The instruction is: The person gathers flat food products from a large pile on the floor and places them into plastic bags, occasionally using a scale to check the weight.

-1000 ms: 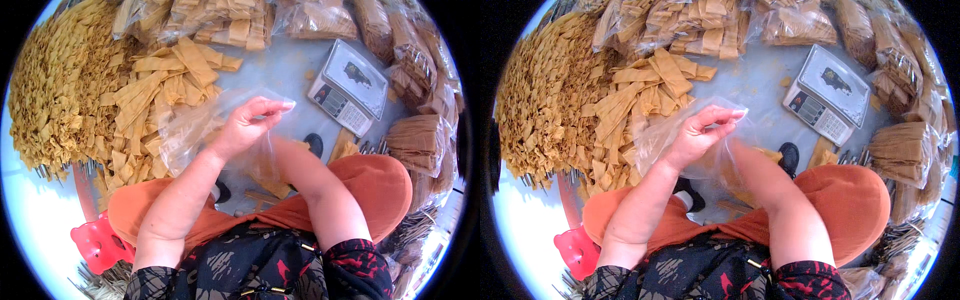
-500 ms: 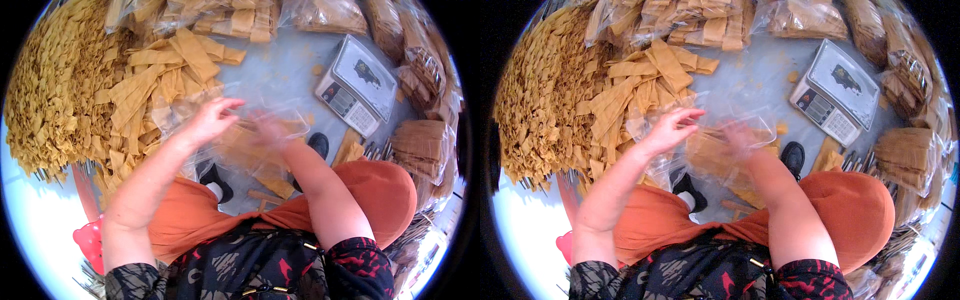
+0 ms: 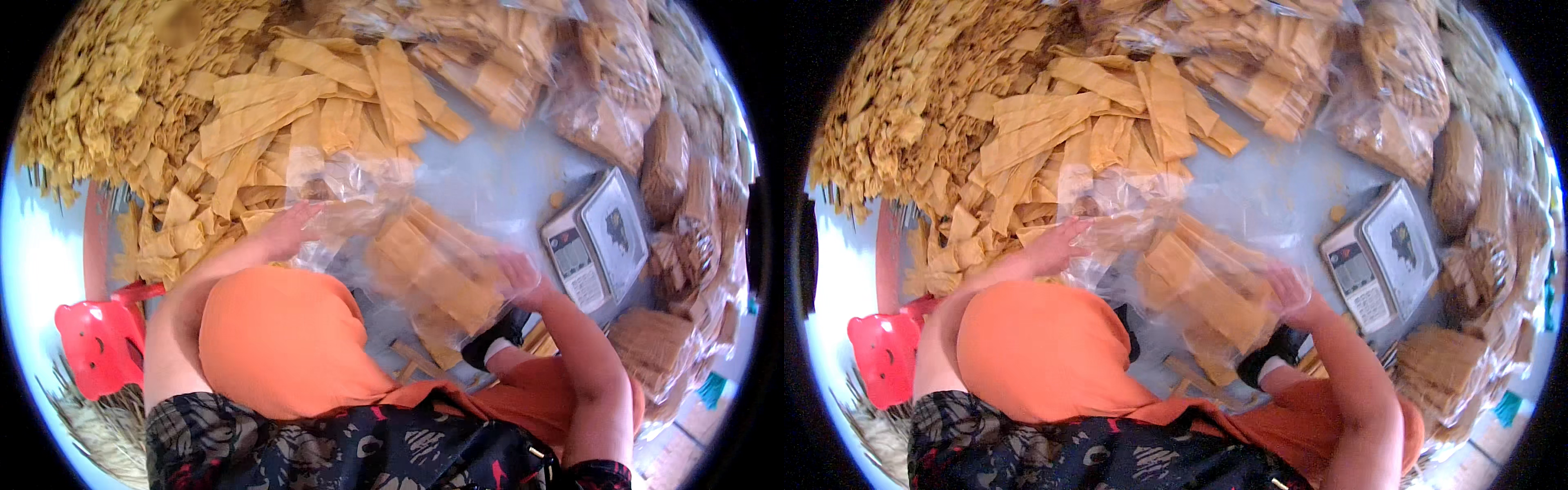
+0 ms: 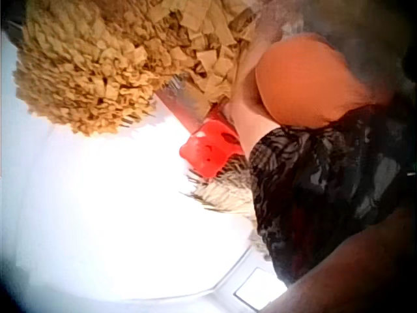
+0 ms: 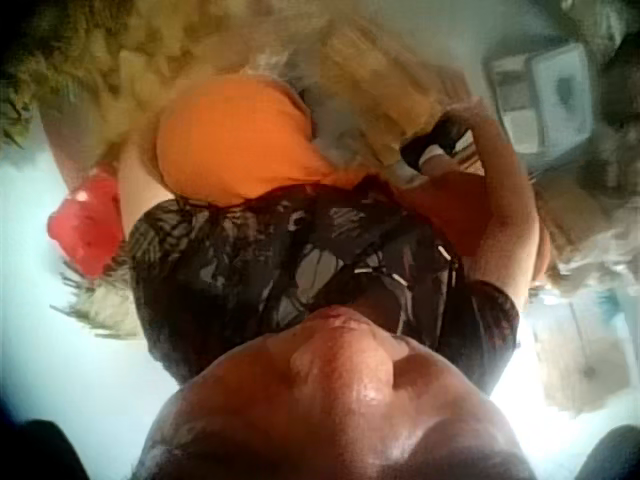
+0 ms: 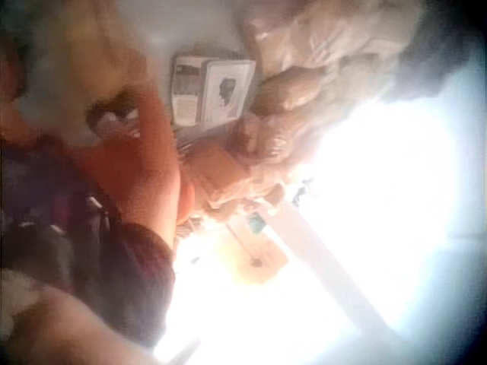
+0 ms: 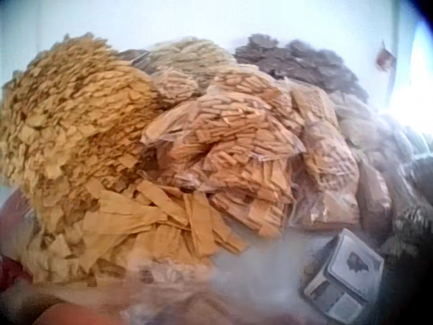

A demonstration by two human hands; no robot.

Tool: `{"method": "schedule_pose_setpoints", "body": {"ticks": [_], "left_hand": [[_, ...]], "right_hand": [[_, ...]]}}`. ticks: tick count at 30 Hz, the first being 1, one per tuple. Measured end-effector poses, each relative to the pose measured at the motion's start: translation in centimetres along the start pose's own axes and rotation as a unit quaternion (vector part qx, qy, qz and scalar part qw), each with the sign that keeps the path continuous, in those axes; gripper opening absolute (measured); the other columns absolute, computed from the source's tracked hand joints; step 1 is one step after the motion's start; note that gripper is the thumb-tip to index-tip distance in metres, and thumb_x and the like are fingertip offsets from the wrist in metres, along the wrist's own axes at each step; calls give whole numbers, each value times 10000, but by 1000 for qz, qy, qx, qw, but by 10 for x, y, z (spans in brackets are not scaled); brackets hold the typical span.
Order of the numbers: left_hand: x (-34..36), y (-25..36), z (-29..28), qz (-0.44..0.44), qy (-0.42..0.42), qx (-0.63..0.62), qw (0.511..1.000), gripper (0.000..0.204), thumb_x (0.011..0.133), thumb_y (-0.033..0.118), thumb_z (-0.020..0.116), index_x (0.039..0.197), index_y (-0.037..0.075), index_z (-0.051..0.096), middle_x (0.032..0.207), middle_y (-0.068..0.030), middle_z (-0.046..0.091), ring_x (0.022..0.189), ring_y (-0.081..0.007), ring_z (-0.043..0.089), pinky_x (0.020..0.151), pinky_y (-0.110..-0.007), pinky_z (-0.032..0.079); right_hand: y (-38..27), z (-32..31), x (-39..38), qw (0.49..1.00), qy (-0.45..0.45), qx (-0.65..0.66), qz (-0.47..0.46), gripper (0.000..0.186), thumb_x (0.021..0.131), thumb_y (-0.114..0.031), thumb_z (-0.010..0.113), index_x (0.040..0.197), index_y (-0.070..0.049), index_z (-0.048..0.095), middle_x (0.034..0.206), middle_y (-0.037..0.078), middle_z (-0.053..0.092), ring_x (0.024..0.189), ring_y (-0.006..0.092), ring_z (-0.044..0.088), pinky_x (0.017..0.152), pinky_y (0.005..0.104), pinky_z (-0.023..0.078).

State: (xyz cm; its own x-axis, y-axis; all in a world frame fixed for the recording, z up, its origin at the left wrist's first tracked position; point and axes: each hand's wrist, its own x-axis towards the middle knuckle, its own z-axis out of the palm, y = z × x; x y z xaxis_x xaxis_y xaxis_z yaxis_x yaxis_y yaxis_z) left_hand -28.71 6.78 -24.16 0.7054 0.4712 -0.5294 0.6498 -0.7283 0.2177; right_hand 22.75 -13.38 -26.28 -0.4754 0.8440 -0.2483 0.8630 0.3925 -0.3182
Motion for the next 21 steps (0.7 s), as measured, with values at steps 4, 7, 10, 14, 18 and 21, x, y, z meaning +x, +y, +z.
{"method": "schedule_pose_setpoints", "body": {"ticks": [4, 7, 10, 14, 18, 21], "left_hand": [[-14, 18, 48, -118, 172, -204, 956, 330, 812, -12, 510, 1052, 123, 691, 1318, -80, 551, 1258, -265, 463, 1043, -340, 382], [-10, 18, 59, -70, 159, -249, 953, 326, 749, -24, 523, 977, 128, 700, 1173, -56, 640, 1148, -246, 562, 946, -377, 460], [-33, 21, 81, -122, 325, -285, 894, 296, 763, -44, 510, 964, 84, 685, 1021, -89, 674, 1008, -238, 621, 874, -335, 489], [-26, -4, 57, -146, 449, -358, 805, 252, 781, -32, 523, 953, 71, 676, 989, -85, 669, 993, -281, 605, 856, -352, 485], [-46, -39, 90, -301, 582, -316, 686, 344, 777, -66, 514, 1058, 71, 658, 1051, -100, 639, 1001, -253, 605, 864, -312, 477], [-49, -57, 121, -385, 566, -369, 628, 365, 814, -29, 546, 1161, 66, 612, 1097, -83, 626, 1013, -206, 599, 865, -295, 477]], "right_hand": [[-23, -68, -8, 988, -142, -8, 59, 522, 848, -289, 585, 1312, -77, 473, 1321, 199, 498, 1195, 368, 496, 1002, 431, 422], [-74, -159, 37, 899, -419, 58, 112, 280, 883, -272, 566, 1106, -119, 640, 961, 166, 659, 915, 335, 640, 827, 430, 510], [-134, -237, 109, 840, -404, 355, 79, 236, 889, -271, 585, 981, -78, 685, 748, 158, 659, 765, 329, 662, 727, 388, 529], [-170, -301, 116, 797, -223, 475, -299, 320, 882, -256, 617, 1107, -29, 618, 960, 179, 655, 881, 303, 649, 807, 357, 508], [-179, -296, 139, 777, -131, 471, -398, 347, 882, -251, 618, 1147, -31, 585, 1024, 177, 624, 934, 305, 624, 840, 366, 488], [-182, -290, 149, 778, -91, 460, -418, 371, 882, -248, 619, 1178, -32, 559, 1072, 176, 600, 973, 307, 605, 864, 373, 474]]}}
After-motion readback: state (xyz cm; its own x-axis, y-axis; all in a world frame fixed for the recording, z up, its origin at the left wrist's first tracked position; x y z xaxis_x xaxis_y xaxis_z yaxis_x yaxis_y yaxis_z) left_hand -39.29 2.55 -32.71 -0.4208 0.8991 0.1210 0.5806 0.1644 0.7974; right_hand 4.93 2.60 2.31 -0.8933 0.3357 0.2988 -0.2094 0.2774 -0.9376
